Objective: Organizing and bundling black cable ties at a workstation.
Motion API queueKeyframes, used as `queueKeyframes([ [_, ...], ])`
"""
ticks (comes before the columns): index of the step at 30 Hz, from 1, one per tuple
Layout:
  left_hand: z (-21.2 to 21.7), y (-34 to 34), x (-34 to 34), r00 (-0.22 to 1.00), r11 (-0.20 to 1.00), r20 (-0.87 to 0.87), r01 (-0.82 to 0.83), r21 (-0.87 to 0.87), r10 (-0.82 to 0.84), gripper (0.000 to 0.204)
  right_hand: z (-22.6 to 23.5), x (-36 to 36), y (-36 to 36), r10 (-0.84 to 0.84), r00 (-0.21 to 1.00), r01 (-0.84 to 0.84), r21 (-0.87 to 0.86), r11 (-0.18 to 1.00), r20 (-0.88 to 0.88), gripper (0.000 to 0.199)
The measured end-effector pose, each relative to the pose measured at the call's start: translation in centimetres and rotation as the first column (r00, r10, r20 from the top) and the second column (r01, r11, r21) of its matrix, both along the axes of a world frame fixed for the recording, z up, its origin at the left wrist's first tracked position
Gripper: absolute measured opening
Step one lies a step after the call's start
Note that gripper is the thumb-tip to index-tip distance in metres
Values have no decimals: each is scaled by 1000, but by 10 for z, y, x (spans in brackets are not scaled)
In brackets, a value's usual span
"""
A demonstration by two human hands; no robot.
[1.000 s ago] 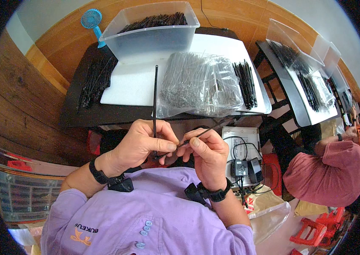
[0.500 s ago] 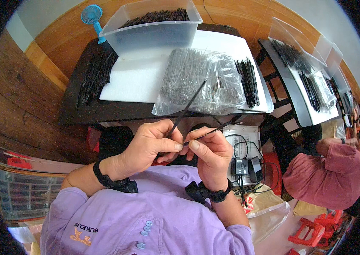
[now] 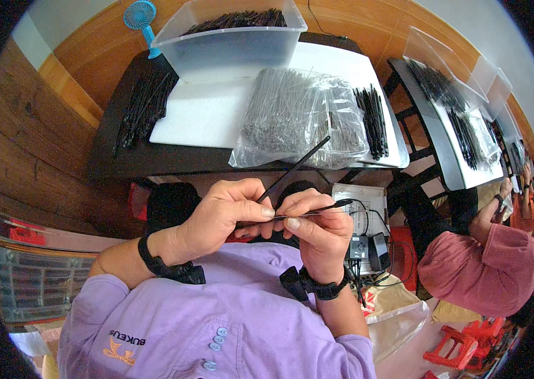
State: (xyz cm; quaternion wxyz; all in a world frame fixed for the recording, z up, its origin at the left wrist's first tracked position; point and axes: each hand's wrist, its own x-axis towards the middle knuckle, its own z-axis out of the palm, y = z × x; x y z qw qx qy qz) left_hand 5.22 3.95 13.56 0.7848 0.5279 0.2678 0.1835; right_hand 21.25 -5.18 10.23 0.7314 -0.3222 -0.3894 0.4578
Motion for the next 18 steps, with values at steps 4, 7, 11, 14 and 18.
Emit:
queueKeyframes([
  [4, 0, 0, 0, 997, 997, -44, 64, 31, -63, 14, 4, 0, 0, -17, 999, 17, -4, 1000, 29, 6],
  [7, -4, -1, 1, 995, 995, -29, 98, 12, -98, 13, 3, 1, 0, -38, 998, 37, 16, 999, 55, 7],
  [11, -8, -3, 3, 997, 993, 53, 48, 105, -54, 11, 6, -4, 1, -110, 994, 110, -20, 994, 5, 9],
  [14, -9, -4, 3, 999, 988, 37, 13, 154, -19, 11, 9, -8, 2, -136, 989, 135, -17, 991, -58, 11],
  [18, -3, -6, 3, 1000, 993, 0, 9, 116, -9, 11, 6, -8, 2, -188, 981, 188, 9, 982, -39, 13],
])
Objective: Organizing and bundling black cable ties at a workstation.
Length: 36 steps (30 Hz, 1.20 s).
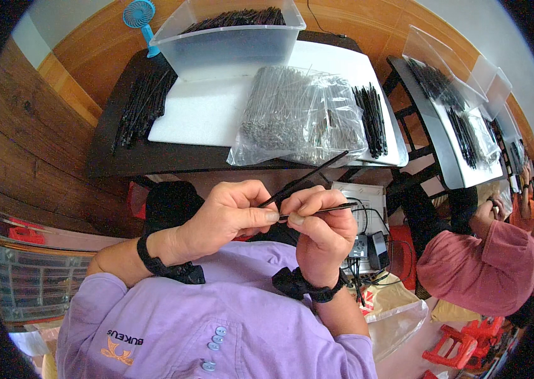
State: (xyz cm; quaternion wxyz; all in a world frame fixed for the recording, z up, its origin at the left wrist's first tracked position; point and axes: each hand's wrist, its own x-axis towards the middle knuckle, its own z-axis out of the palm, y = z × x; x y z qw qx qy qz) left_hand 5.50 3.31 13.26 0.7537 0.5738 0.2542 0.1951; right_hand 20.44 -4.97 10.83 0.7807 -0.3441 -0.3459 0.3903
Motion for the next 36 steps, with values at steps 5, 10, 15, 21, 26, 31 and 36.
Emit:
queueKeyframes([
  [5, -1, 0, 0, 998, 999, -24, 50, -15, -51, 11, 0, -1, -2, -20, 1000, 20, 17, 1000, -14, 18],
  [10, -8, 5, -1, 991, 991, -49, 126, -48, -128, 16, 0, -1, -4, -18, 999, 19, 37, 999, -27, 25],
  [15, -5, 4, 1, 985, 987, -76, 156, -28, -158, 20, 0, 0, -8, -28, 1000, 27, 51, 998, 13, 26],
  [21, -2, -4, 0, 995, 992, -32, 98, 80, -96, 18, 5, -1, -10, -67, 998, 67, 43, 997, -15, 28],
  [26, -5, -10, 3, 1000, 996, 10, 27, 80, -28, 18, 12, -2, -10, -70, 993, 72, 17, 997, -91, 28],
  [31, 1, -7, 2, 999, 997, -34, 44, 70, -42, 21, 5, 7, -7, 26, 997, -18, 95, 995, -75, 27],
  [36, 1, -9, 1, 998, 997, -51, 50, 57, -47, 19, 7, 6, -7, 12, 998, -7, 90, 996, -61, 28],
])
